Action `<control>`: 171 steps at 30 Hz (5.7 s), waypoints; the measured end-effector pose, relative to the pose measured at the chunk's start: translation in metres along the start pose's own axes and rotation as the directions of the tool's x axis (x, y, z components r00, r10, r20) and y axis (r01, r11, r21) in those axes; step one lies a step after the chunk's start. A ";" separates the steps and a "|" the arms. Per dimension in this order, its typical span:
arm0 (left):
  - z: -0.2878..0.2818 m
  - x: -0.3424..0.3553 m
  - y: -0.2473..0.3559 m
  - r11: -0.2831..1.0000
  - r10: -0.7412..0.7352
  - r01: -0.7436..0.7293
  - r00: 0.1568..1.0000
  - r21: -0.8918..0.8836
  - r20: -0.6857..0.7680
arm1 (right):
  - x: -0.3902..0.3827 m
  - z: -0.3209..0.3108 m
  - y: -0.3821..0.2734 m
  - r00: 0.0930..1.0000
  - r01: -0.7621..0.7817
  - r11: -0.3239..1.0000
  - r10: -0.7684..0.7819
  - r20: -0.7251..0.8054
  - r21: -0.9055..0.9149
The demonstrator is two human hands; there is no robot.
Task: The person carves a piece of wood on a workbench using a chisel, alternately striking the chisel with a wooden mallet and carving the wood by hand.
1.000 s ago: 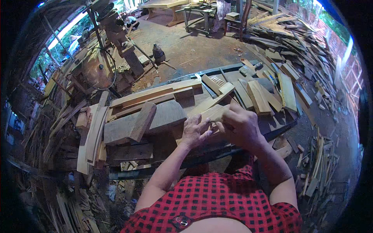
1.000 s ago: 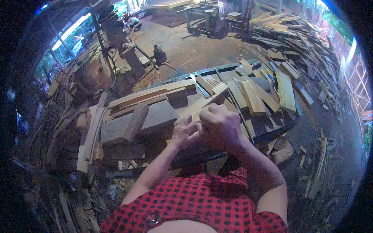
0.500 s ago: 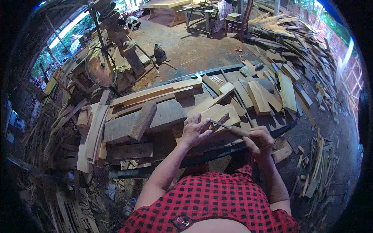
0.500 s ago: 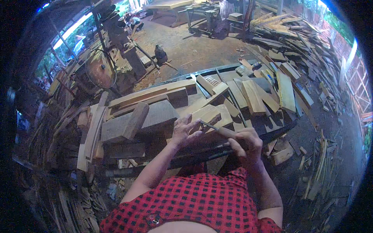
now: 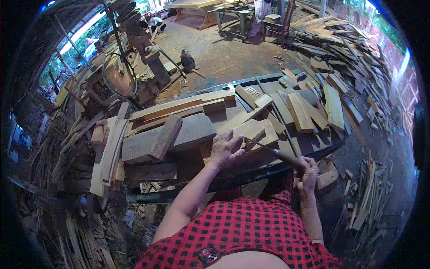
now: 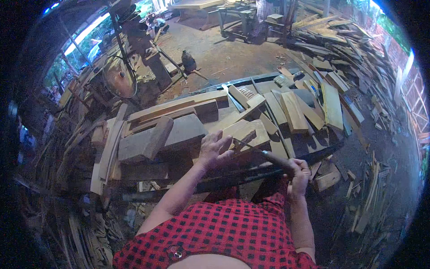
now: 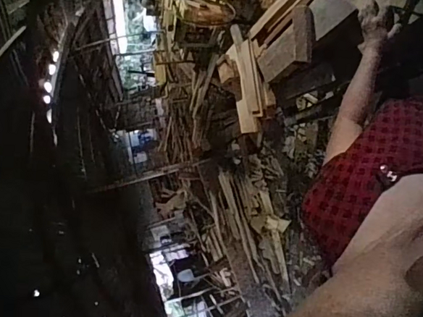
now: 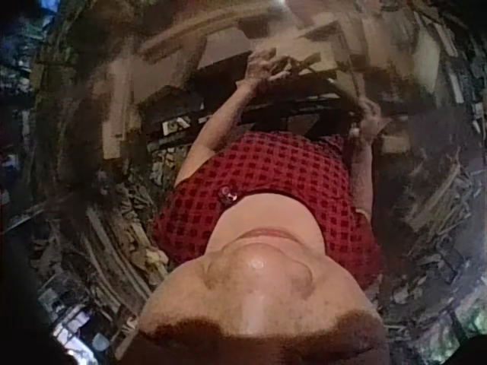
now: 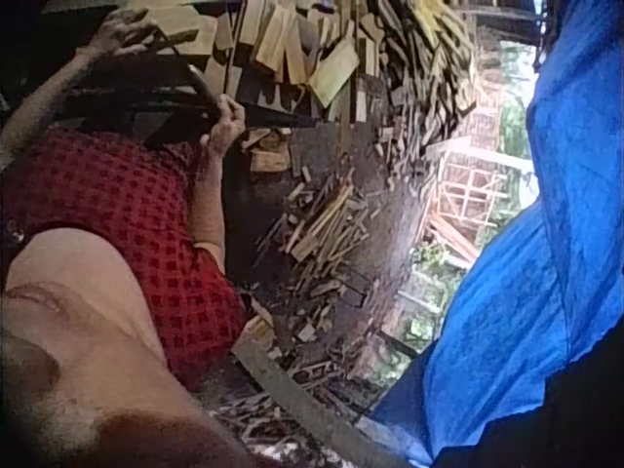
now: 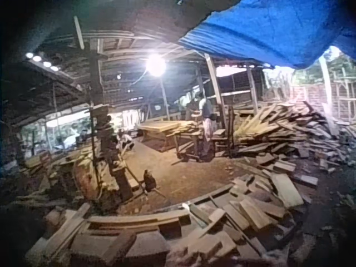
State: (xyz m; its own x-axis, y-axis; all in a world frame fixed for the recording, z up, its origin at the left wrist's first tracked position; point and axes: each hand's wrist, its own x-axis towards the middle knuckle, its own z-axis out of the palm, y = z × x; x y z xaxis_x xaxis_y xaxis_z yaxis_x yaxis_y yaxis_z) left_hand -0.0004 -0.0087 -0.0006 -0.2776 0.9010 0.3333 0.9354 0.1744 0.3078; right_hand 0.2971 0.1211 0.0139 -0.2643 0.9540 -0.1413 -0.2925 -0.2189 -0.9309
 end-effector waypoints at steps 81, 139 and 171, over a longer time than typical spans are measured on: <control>-0.007 0.000 0.000 0.999 0.026 -0.025 0.999 -0.028 0.039 | -0.054 0.155 -0.080 0.218 0.973 0.180 -0.515 0.829 -0.144; -0.004 -0.001 -0.001 0.989 0.021 -0.037 0.993 -0.142 -0.114 | -0.045 0.144 -0.079 0.256 0.962 0.231 -0.583 0.771 -0.145; -0.002 0.000 -0.004 0.993 0.026 -0.028 1.000 -0.114 -0.015 | -0.043 0.136 -0.080 0.283 0.957 0.226 -0.598 0.750 -0.180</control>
State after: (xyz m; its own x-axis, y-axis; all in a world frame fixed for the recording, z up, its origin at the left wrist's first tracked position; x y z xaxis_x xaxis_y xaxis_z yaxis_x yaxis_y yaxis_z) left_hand -0.0047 -0.0100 0.0001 -0.2564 0.8991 0.3548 0.9115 0.1027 0.3984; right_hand 0.2065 0.0700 0.1405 -0.5886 0.2475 0.7697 -0.1533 0.9006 -0.4068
